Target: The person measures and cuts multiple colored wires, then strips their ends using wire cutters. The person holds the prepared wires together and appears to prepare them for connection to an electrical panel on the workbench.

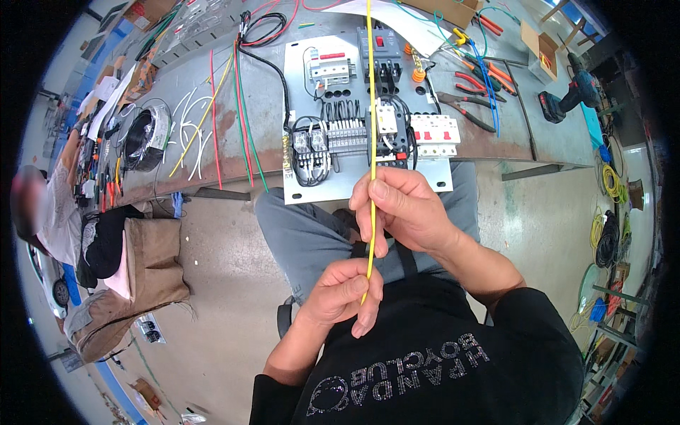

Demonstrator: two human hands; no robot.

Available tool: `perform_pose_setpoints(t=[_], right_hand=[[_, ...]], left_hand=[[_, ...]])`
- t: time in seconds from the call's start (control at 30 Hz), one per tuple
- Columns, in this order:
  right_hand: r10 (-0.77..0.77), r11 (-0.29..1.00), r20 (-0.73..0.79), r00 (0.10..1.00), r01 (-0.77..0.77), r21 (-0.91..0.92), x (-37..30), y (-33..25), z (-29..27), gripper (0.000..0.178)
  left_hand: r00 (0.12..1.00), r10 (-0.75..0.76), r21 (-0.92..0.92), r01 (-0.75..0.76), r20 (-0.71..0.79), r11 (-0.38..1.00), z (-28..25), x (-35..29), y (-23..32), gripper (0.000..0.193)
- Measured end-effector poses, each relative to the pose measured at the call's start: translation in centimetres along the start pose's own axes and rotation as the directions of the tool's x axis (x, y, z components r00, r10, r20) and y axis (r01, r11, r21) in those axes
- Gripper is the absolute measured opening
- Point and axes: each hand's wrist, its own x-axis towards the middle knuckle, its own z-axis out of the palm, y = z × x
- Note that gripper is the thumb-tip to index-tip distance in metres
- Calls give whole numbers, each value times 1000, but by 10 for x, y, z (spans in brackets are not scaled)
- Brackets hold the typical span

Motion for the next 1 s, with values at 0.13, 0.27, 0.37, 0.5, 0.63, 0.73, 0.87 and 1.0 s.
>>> perform_pose_setpoints(t=[0.13,0.27,0.37,0.5,0.63,0.73,0.87,1.0], right_hand=[[13,1000,-16,1000,-13,-12,1,-1,0,32],[42,993,-66,997,-49,-104,3,-16,4,31],[62,969,-63,996,-75,-234,9,-24,4,35],[91,899,-115,989,-131,-417,7,-17,8,39],[162,874,-66,985,-175,-453,-2,7,6,36],[158,865,-41,987,-159,-476,-5,17,6,36],[189,855,-55,981,-191,-482,-6,17,8,35],[171,851,-67,983,-181,-494,-7,18,4,33]], left_hand=[[1000,20,-25,-20,8,999,2,1,-2,29],[998,32,160,-24,-49,987,7,3,3,24],[986,99,393,-40,-132,919,11,4,10,26],[911,286,653,-24,-298,757,8,-4,41,21],[748,509,820,83,-426,566,-4,-18,86,18],[657,578,850,193,-483,490,-28,-24,116,18],[591,619,854,303,-517,424,-48,-17,148,18],[556,643,850,342,-528,401,-69,-1,172,19]])
